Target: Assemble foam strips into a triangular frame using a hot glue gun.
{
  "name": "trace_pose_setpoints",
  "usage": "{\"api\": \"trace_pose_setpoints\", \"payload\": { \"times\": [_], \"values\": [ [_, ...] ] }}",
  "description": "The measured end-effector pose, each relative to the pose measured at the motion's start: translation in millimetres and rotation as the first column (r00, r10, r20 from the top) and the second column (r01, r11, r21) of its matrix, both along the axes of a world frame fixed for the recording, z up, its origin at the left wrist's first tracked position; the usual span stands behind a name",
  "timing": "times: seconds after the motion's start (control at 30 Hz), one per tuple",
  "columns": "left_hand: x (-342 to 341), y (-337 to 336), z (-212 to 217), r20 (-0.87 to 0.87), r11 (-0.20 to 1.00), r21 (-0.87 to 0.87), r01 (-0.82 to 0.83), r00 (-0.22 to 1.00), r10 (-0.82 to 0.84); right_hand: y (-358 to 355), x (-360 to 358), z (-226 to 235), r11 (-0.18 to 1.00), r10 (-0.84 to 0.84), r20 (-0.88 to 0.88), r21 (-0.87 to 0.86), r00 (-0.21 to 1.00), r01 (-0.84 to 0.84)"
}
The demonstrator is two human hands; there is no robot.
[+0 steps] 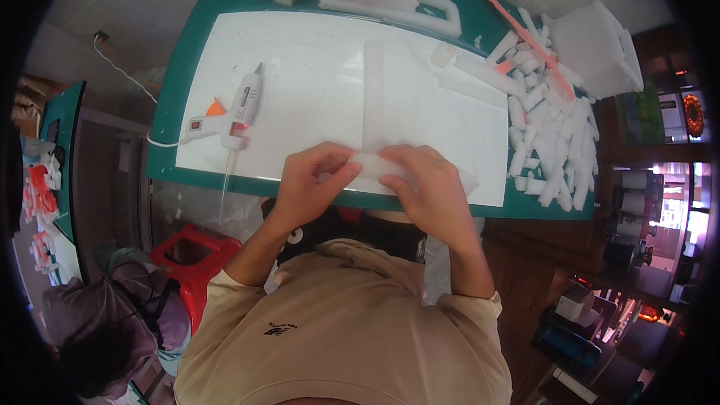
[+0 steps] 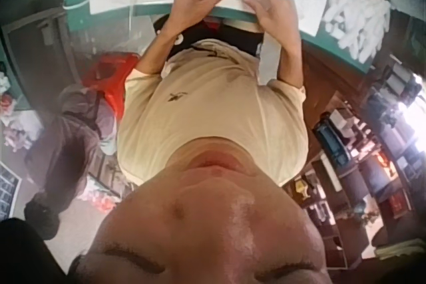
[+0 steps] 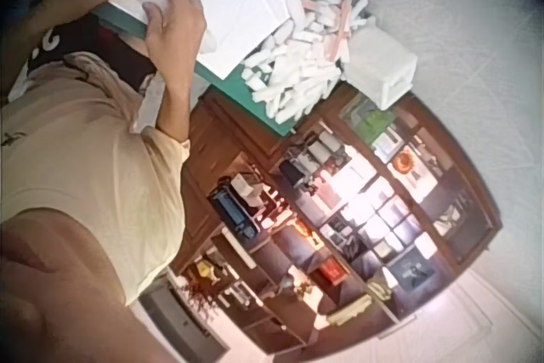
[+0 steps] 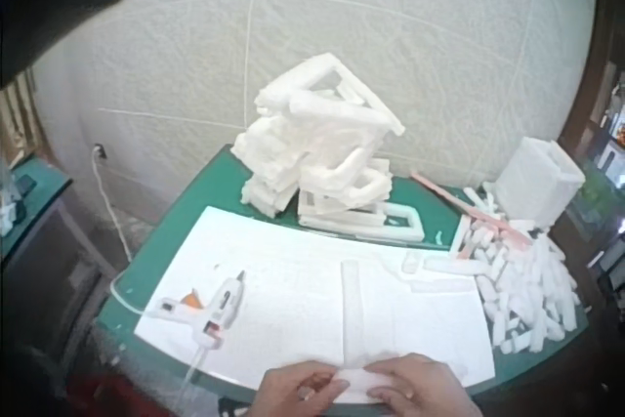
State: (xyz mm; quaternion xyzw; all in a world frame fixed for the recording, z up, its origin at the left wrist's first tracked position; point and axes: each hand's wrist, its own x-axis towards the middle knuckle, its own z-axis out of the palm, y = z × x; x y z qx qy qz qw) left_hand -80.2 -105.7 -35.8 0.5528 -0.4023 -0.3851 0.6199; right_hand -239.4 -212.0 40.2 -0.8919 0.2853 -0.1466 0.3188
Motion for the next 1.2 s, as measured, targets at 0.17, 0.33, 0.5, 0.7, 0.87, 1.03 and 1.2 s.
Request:
{"api": "trace_pose_setpoints", "payload": {
  "times": [0.17, 0.33, 0.5, 0.7, 0.87, 1.03, 1.2],
  "values": [
    [-4.2, -9.0, 0.9, 0.083, 0.999, -0.033, 0.001, 0.997, 0.002, -0.6, -4.9, 4.3, 0.995, -0.061, -0.031, 0.078, 0.998, 0.063],
    [-8.4, -10.2, -1.1, 0.144, 1.000, -0.014, 0.011, 0.990, -0.009, -1.8, -11.3, -0.5, 0.988, -0.084, -0.038, 0.125, 0.996, 0.088],
    [-23.1, -11.1, -0.5, 0.162, 1.000, -0.027, -0.005, 0.987, 0.009, -5.9, -25.8, -4.7, 0.991, -0.067, -0.029, 0.111, 0.997, 0.070],
    [-52.0, -16.4, -2.4, 0.204, 0.999, -0.005, 0.038, 0.978, -0.036, -7.1, -59.0, -8.2, 0.992, -0.106, -0.014, 0.070, 0.994, 0.107],
    [-70.8, -24.9, -7.6, 0.271, 0.996, 0.076, 0.037, 0.961, -0.056, -17.3, -77.3, -18.2, 0.989, -0.143, -0.001, 0.050, 0.990, 0.142],
    [-75.6, -30.8, -9.0, 0.373, 0.998, 0.028, -0.062, 0.927, 0.047, -29.5, -75.0, -30.1, 0.996, -0.095, 0.095, 0.015, 0.991, 0.094],
    [-62.9, -30.6, -7.2, 0.542, 0.985, -0.050, -0.164, 0.824, 0.165, -34.9, -57.2, -43.2, 0.995, -0.047, 0.241, -0.076, 0.969, 0.067]
  ]
}}
